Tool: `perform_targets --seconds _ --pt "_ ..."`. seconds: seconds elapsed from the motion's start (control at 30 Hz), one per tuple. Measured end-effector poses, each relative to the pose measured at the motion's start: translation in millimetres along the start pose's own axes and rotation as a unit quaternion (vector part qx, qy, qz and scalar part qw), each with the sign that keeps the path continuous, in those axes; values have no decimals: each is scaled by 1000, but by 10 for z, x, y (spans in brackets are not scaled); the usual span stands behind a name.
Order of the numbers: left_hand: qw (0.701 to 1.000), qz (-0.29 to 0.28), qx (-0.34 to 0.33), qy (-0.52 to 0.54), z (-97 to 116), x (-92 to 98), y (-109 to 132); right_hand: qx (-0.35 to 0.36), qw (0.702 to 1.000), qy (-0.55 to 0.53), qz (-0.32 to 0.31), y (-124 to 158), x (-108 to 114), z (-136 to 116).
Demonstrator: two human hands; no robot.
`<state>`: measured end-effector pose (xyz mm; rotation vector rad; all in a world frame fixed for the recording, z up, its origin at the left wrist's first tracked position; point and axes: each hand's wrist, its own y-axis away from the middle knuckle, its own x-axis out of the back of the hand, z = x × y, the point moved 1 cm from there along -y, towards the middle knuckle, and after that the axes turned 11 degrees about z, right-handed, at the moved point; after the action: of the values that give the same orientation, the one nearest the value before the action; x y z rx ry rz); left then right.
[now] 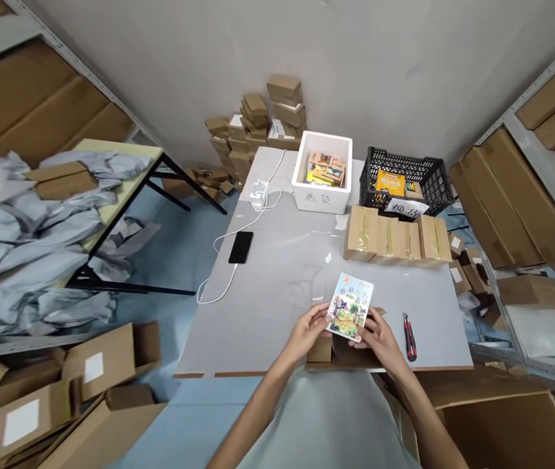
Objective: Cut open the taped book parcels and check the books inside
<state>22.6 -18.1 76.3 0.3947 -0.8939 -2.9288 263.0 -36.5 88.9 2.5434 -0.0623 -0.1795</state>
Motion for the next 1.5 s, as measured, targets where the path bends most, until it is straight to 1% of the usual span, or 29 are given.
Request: perform_targets --seconds 0.07,0.13,0.2,0.27,0.3,0.33,0.4,0.43,0.47,0.5,0.53,0.57,0.6,0.63,0.67,0.7,0.77,0.8,0.83,0.87,0.9,0.93,0.97,1.03,1.1,1.13,1.2,1.37,1.5 --pt "1000 10 -8 11 146 16 -106 24 1000 0 -6 -151 -59 -173" --pt "999 23 -40 21 398 2 -303 59 998 4 -12 -396 -156 -464" --pt "994 29 -106 24 797 -50 -592 109 994 3 -12 -734 -305 -883" --pt "980 36 -195 27 1343 -132 -922 171 985 -20 -4 -1117 -508 -1402" --pt "968 56 -241 31 1653 -172 -1069 196 980 -42 -3 -1294 -626 -1675" --pt "955 93 -280 31 1965 -207 -1186 212 975 -68 -5 -1444 -747 -1936" --pt "917 188 -351 14 2513 -246 -1289 226 969 -101 -4 -1627 -959 -2352" --pt "895 220 -388 -2 2704 -247 -1272 226 969 -102 -9 -1654 -1030 -2472" --pt "874 239 -423 -17 2816 -229 -1221 225 970 -95 -17 -1644 -1063 -2518" --pt "856 247 -453 -30 2836 -191 -1148 226 970 -80 -28 -1603 -1053 -2487" --pt "844 245 -476 -42 2763 -132 -1064 229 971 -61 -36 -1539 -993 -2384" --pt "839 239 -487 -52 2602 -53 -980 235 970 -41 -38 -1460 -880 -2219" --pt "842 233 -482 -62 2364 44 -900 241 970 -20 -30 -1373 -718 -2006" --pt "855 228 -460 -77 2062 154 -827 244 970 -1 -8 -1282 -509 -1760" --pt "874 229 -418 -92 1713 270 -758 239 970 12 27 -1191 -264 -1494" --pt "898 233 -359 -103 1334 385 -690 225 971 19 73 -1101 6 -1218" --pt "939 242 -210 -124 560 585 -531 177 967 21 180 -911 562 -667" --pt "950 244 -140 -135 200 659 -430 142 965 26 221 -806 814 -404" --pt "956 245 -76 -144 -123 709 -316 103 963 41 248 -690 1033 -156" --pt "958 241 -24 -152 -399 735 -192 63 961 62 261 -564 1209 70" --pt "960 232 14 -157 -624 737 -67 28 962 87 259 -431 1338 268" --pt "962 219 38 -157 -800 717 49 -3 963 112 245 -300 1422 436" --pt "966 202 51 -154 -932 680 144 -25 966 133 221 -179 1464 571" --pt "976 161 52 -139 -1096 578 252 -40 972 161 168 -6 1460 750" --pt "981 128 44 -140 -1178 482 255 -30 974 184 125 61 1402 835" --pt "981 121 37 -148 -1198 447 233 -20 973 195 118 62 1374 851" --pt "979 121 20 -163 -1206 407 180 -8 968 220 119 29 1341 847" --pt "972 147 -6 -185 -1141 366 112 -8 947 289 141 -86 1327 766" --pt "976 135 -21 -172 -1114 277 70 13 928 323 183 -203 1255 772"
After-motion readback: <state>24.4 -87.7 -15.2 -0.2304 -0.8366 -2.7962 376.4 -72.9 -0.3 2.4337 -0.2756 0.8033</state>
